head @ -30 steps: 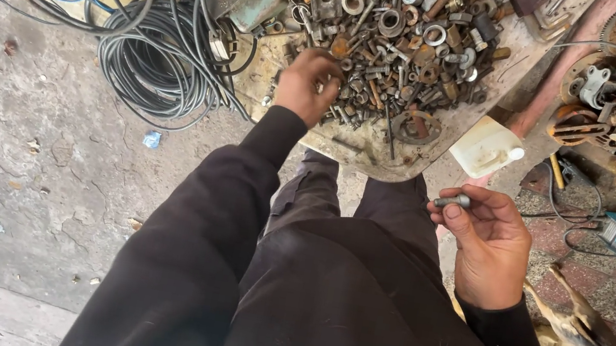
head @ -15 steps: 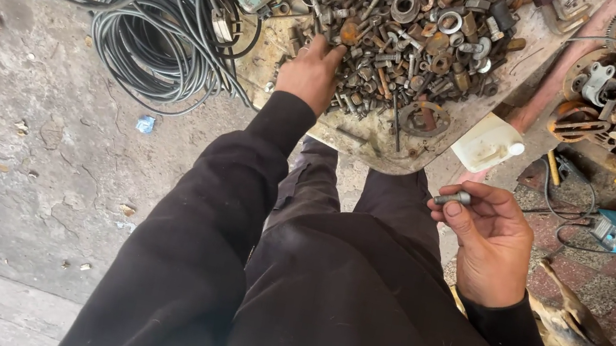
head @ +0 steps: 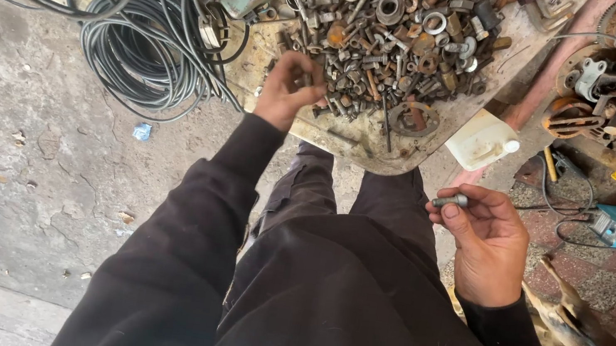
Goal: The person sorts through a large pile of mixed metal fasteners on a workbench, picking up and examining various bolts, nuts, and washers. They place some items into a white plastic container and later pet a dog that enters the scene.
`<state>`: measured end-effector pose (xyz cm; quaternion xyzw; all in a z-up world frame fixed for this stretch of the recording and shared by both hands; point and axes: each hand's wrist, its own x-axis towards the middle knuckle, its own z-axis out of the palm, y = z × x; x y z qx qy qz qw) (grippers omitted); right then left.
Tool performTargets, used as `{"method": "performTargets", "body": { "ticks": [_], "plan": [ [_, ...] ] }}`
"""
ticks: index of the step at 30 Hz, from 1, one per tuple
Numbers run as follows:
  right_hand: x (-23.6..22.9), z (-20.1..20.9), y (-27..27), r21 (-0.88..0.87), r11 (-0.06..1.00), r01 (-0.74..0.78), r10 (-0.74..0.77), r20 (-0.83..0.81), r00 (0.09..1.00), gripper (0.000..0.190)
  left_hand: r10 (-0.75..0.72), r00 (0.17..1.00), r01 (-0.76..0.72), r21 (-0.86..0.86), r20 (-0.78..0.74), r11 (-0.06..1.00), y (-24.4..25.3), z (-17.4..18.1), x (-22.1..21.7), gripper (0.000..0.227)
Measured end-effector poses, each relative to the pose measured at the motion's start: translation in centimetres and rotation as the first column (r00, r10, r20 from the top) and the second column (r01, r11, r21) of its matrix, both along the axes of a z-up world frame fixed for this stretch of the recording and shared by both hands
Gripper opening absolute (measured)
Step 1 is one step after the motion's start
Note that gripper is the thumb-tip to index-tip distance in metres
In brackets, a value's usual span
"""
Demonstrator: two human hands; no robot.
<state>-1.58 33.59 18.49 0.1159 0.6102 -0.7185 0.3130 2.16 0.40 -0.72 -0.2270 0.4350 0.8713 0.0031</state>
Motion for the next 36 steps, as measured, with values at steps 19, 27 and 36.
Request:
{"method": "performTargets", "body": {
  "ticks": [19,27,36],
  "plan": [
    [0.3,0.1,-1.0,0.009,1.0,0.006,-0.006,0.0,1.0,0.025,-0.206,0.925,0.288,-0.943,0.319,-0.166,5.8,-1.0,-8.2,0.031],
    [0.3,0.4,-1.3,0.018,1.0,0.005,-0.005,0.013,1.0,0.025,-0.164,0.936,0.317,-0.948,0.312,0.007,5.1,0.5,-7.8,0.037],
    [0.0,0.4,-1.8,-0.001,0.999,0.052,-0.052,-0.021,0.998,0.028,-0.226,0.93,0.317,-0.321,0.29,0.892,5.5,14.7,-3.3,0.036]
  ]
}}
